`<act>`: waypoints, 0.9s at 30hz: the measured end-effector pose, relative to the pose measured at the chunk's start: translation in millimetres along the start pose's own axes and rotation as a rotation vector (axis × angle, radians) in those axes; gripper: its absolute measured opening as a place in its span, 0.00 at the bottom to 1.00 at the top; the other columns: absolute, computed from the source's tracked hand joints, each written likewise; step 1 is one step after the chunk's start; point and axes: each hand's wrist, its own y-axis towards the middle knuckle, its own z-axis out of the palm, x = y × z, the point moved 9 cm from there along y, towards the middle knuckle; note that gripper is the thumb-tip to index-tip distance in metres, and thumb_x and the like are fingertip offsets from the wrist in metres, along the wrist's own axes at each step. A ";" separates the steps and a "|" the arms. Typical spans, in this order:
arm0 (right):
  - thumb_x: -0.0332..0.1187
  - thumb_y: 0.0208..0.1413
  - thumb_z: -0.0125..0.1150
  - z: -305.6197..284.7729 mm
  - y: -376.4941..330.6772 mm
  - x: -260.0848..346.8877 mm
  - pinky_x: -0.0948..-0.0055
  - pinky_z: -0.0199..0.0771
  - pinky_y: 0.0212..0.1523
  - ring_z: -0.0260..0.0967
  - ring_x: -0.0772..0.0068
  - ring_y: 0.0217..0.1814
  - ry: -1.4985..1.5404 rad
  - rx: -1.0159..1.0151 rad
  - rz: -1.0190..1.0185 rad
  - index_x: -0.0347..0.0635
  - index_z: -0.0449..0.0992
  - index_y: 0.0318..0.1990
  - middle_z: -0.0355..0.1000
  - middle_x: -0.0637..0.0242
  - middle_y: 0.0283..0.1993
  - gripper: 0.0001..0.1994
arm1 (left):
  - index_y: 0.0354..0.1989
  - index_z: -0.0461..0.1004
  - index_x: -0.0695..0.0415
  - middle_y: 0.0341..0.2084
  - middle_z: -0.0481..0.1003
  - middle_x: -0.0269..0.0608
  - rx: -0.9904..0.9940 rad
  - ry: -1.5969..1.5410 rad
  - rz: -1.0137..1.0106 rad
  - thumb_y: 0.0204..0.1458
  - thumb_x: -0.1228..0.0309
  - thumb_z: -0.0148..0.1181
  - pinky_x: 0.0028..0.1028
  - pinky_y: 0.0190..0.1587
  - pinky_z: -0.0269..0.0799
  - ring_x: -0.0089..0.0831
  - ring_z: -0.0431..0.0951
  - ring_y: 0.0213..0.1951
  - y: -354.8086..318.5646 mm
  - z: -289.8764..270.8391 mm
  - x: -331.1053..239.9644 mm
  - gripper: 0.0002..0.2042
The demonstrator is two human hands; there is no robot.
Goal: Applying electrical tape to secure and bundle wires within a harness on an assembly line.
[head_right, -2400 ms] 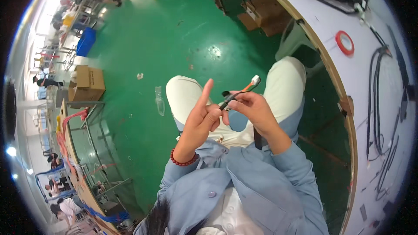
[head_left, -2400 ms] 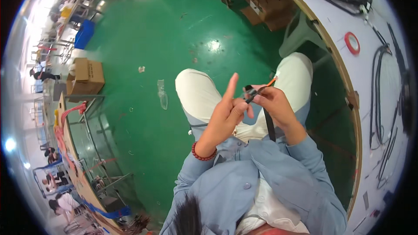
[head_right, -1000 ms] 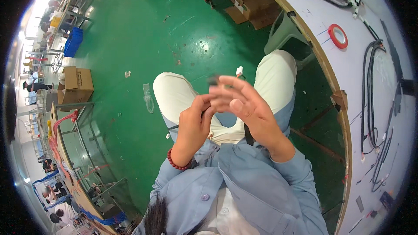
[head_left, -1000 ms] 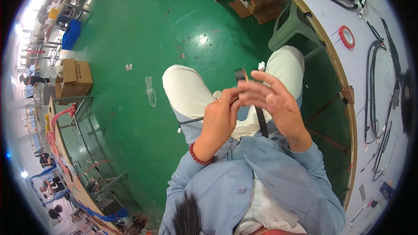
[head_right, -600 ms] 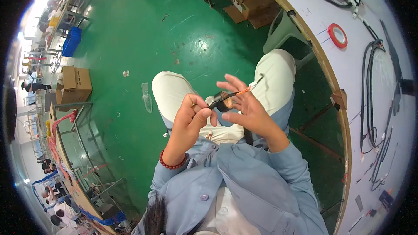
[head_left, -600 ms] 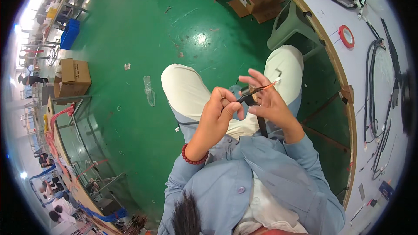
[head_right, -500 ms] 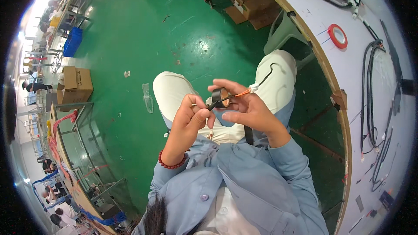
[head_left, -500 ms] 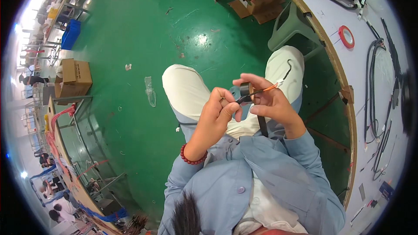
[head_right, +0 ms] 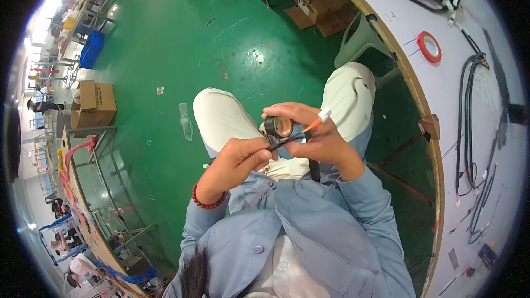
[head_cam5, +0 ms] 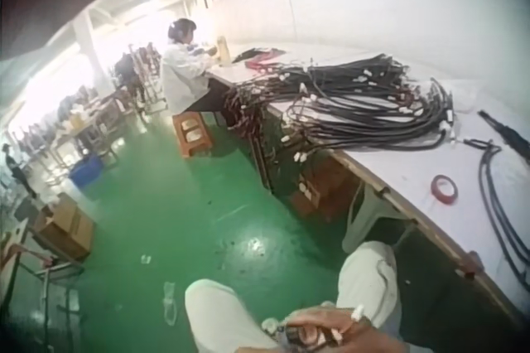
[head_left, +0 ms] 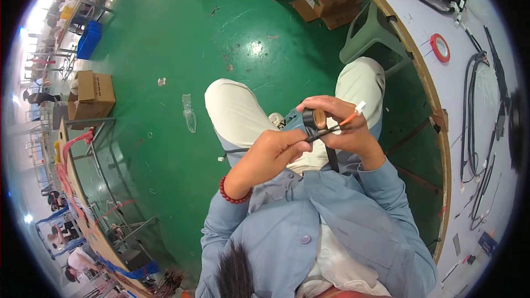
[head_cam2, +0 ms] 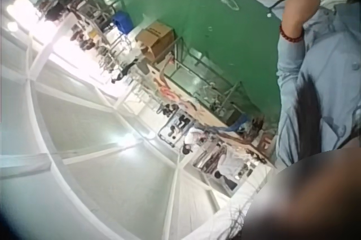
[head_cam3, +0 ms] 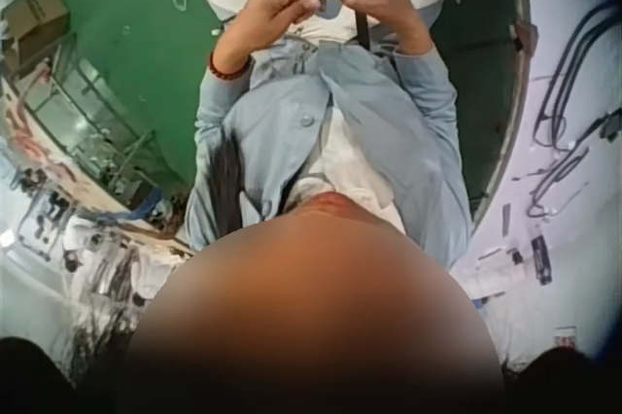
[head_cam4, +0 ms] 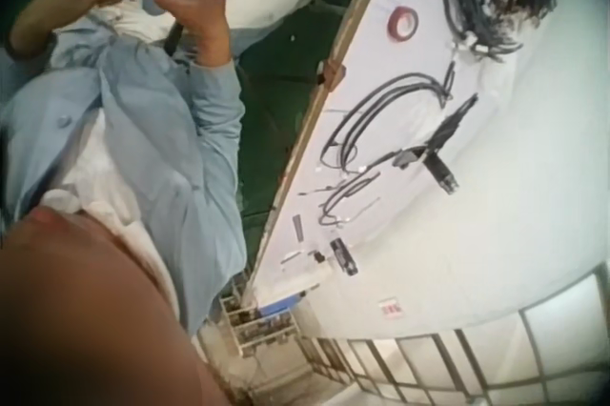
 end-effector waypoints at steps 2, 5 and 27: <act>0.26 0.31 0.59 2.5 0.9 1.1 0.70 0.67 0.52 0.69 0.63 0.51 0.090 0.071 0.102 0.39 0.71 0.51 0.70 0.59 0.50 0.29 | 0.30 0.71 0.63 0.13 0.63 0.35 0.032 -0.079 -0.010 0.58 0.71 0.50 0.24 0.23 0.59 0.23 0.60 0.18 1.1 1.2 -1.3 0.09; 0.27 0.32 0.60 1.5 1.7 5.8 0.69 0.67 0.52 0.69 0.63 0.50 0.251 0.037 0.116 0.39 0.71 0.50 0.71 0.59 0.50 0.29 | 0.29 0.71 0.62 0.13 0.63 0.38 0.065 -0.140 -0.017 0.57 0.71 0.51 0.27 0.22 0.59 0.29 0.59 0.17 0.7 2.9 -5.2 0.08; 0.50 0.61 0.46 26.0 -49.7 -16.8 0.82 0.62 0.19 0.62 0.80 0.18 0.915 -0.339 0.730 0.32 0.70 0.34 0.72 0.58 0.27 0.23 | 0.35 0.74 0.56 0.14 0.67 0.36 -0.588 0.938 0.260 0.39 0.79 0.59 0.31 0.19 0.64 0.34 0.70 0.18 -4.7 1.1 -38.8 0.12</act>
